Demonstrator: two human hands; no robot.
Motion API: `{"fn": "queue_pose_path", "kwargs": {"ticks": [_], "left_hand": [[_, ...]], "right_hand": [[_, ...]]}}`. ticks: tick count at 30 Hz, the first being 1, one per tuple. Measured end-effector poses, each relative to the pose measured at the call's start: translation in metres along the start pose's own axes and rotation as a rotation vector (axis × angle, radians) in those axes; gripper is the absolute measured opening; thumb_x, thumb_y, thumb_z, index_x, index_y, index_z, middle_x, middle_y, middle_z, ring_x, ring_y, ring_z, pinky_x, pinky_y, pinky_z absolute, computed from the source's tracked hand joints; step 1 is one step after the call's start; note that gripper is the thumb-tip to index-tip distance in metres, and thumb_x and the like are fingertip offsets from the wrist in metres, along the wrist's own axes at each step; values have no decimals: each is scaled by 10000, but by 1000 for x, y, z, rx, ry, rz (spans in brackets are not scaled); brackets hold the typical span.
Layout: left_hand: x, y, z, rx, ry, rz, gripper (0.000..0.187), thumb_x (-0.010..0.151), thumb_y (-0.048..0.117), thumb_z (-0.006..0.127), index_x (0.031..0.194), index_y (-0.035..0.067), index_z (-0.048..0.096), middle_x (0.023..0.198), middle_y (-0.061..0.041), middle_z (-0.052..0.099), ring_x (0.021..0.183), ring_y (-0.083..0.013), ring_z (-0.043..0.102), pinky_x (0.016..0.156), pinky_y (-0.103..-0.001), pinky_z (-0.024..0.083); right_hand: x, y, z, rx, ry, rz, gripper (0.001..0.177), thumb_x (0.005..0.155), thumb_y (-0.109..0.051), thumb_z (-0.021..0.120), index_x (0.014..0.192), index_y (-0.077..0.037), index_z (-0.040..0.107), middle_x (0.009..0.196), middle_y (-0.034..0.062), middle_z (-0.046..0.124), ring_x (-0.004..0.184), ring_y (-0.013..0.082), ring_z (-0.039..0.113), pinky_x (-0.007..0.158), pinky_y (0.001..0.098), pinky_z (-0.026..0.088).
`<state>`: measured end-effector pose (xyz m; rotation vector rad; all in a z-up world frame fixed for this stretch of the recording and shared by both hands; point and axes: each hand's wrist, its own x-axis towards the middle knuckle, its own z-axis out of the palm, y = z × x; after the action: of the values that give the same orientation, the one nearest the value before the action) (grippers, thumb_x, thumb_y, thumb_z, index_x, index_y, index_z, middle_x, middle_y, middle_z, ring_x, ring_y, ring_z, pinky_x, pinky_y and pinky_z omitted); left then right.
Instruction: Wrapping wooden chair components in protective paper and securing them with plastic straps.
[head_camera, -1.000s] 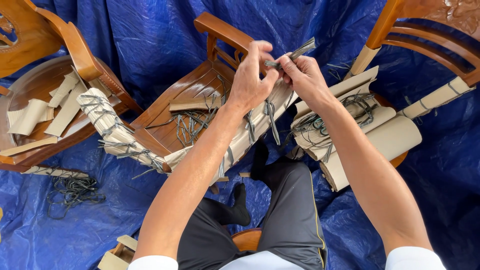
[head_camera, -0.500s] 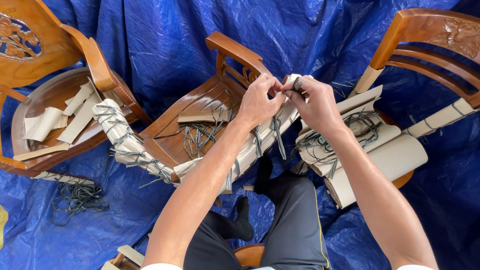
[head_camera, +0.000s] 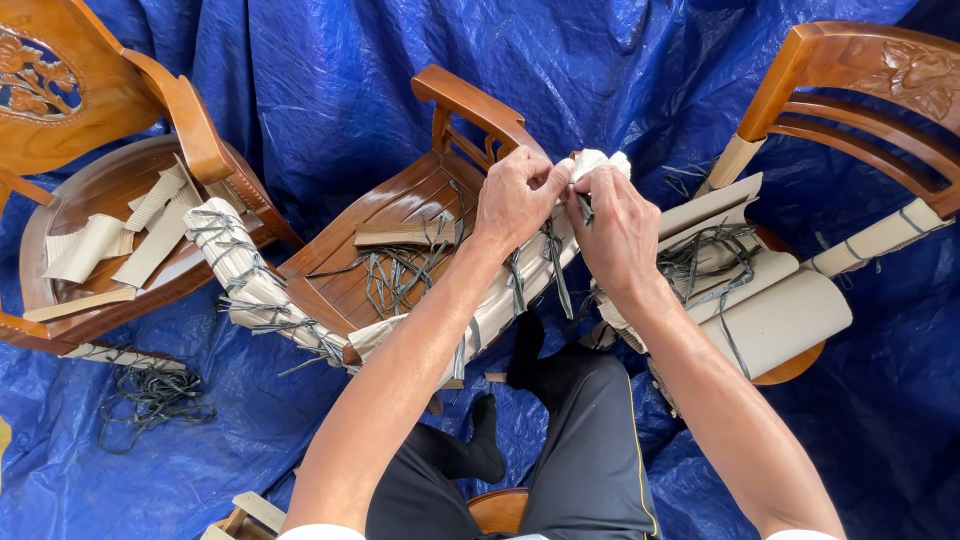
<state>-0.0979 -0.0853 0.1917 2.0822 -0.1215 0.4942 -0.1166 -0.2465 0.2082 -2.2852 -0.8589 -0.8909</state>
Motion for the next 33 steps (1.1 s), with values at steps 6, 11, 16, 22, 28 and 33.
{"fn": "queue_pose_path", "kwargs": {"ticks": [6, 11, 16, 22, 28, 33], "left_hand": [[1, 4, -1, -90, -96, -167, 494, 906, 506, 702, 772, 34, 762, 740, -56, 715, 654, -124, 667, 591, -291, 527], [3, -8, 3, -316, -152, -143, 407, 908, 424, 727, 877, 22, 782, 792, -44, 717, 692, -94, 644, 596, -263, 524], [1, -5, 3, -368, -112, -86, 275, 954, 314, 701, 954, 61, 811, 859, -15, 719, 733, -86, 633, 634, -266, 513], [2, -1, -1, -251, -92, -295, 276, 1021, 314, 647, 937, 81, 769, 792, -52, 693, 676, -106, 569, 592, -284, 465], [4, -8, 5, -441, -131, -288, 226, 1040, 264, 555, 923, 110, 673, 914, 0, 759, 829, -77, 714, 641, -282, 535], [6, -7, 3, -479, -157, -324, 210, 1044, 271, 557, 947, 130, 678, 942, 20, 766, 854, -91, 717, 715, -286, 552]], "right_hand": [[-2, 3, 2, 68, 49, -13, 223, 924, -37, 793, 989, -29, 580, 952, 97, 654, 838, 280, 675, 685, 389, 530], [2, -7, -8, 118, 11, 82, 183, 948, -30, 783, 984, -20, 604, 994, 105, 671, 827, 273, 681, 678, 380, 530], [-3, -11, -12, 151, 114, 73, 168, 984, -65, 780, 992, -16, 619, 1076, 107, 692, 890, 273, 703, 728, 370, 554], [-34, -9, -7, 188, 86, 302, 168, 1016, -94, 752, 976, 6, 623, 953, 120, 698, 751, 244, 656, 665, 351, 507], [-59, -10, -5, 413, 44, 523, 201, 1063, -169, 664, 963, 0, 616, 833, 69, 734, 754, 120, 685, 631, 295, 507], [-57, -3, -5, 565, 47, 629, 200, 1080, -184, 626, 980, -14, 594, 826, 48, 720, 761, 89, 692, 663, 231, 549]]}}
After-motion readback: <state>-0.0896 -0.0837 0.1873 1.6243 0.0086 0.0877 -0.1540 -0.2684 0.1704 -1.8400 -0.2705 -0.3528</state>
